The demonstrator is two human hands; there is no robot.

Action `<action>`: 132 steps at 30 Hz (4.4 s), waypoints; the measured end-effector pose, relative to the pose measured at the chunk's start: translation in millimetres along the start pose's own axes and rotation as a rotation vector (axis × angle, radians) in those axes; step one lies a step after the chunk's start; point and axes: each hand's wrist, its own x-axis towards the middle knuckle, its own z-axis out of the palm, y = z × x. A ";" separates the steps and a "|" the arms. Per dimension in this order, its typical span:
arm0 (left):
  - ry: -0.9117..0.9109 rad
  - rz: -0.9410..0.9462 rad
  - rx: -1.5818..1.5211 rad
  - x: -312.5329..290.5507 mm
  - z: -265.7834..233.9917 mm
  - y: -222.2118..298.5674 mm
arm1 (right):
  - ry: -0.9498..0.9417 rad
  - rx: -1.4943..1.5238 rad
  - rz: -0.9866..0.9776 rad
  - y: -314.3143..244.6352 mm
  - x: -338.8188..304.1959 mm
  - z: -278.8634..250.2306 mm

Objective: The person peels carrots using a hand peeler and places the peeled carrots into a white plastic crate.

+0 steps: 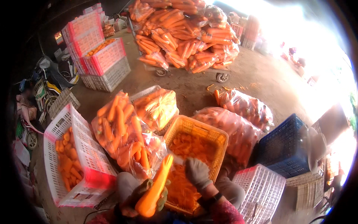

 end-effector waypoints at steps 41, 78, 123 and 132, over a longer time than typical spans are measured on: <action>0.139 0.194 0.307 57.1 -20.6 -23.0 | -0.049 1.477 0.504 -62.5 -4.4 -43.2; 0.012 0.387 1.030 27.3 -27.5 3.6 | -0.518 0.560 0.541 -1.2 -73.5 2.1; -0.230 0.119 2.059 14.0 -21.6 -7.8 | 0.013 1.376 1.031 24.2 22.1 -50.7; -0.239 0.962 2.479 19.4 -30.9 -8.6 | -0.093 1.428 1.141 12.4 10.0 -30.2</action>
